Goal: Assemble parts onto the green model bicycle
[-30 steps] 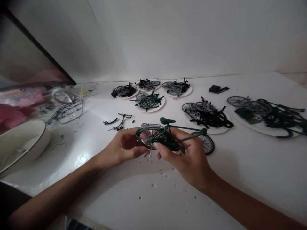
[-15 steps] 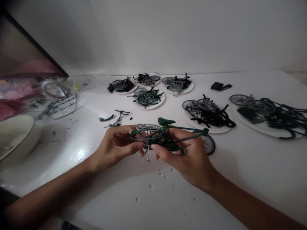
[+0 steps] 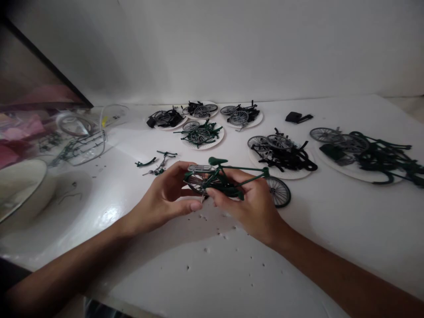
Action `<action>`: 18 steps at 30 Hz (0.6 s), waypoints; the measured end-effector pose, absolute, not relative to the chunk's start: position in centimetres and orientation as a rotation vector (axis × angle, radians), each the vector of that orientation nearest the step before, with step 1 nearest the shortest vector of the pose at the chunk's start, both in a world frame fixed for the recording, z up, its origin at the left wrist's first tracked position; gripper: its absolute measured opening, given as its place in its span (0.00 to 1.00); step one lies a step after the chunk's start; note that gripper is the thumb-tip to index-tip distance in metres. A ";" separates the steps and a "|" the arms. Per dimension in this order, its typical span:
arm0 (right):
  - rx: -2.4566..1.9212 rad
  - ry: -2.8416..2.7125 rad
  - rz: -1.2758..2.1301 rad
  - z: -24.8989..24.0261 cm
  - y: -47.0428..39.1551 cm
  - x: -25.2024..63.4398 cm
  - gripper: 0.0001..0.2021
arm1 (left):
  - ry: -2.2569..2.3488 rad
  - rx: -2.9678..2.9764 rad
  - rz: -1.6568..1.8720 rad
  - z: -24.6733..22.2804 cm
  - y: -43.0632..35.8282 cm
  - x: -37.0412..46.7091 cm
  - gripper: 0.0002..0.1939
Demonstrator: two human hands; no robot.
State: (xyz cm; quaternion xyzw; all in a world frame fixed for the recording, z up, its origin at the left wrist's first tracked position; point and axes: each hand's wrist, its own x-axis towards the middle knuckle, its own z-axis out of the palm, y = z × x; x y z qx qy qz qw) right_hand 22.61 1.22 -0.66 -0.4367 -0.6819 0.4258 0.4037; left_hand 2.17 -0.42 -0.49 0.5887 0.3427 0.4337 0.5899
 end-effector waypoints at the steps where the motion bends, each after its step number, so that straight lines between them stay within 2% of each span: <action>1: -1.103 -1.721 1.078 -0.7 1.2 22.5 0.03 | 0.795 1.376 1.040 -0.5 -0.5 2.3 0.27; 4: -1.109 -1.712 1.089 -0.5 1.0 22.3 0.04 | 0.804 1.457 1.098 -0.5 -0.8 2.5 0.23; 10: -1.039 -1.755 1.154 -0.1 0.8 22.1 0.03 | 0.923 1.563 1.216 -0.7 -0.8 2.0 0.22; 15: -1.052 -1.766 1.159 -0.4 0.9 22.0 0.04 | 0.903 1.595 1.054 -0.3 -0.5 1.8 0.17; 18: -1.024 -1.766 1.068 -0.7 0.9 22.0 0.05 | 0.832 1.630 1.048 -0.1 -0.4 1.9 0.19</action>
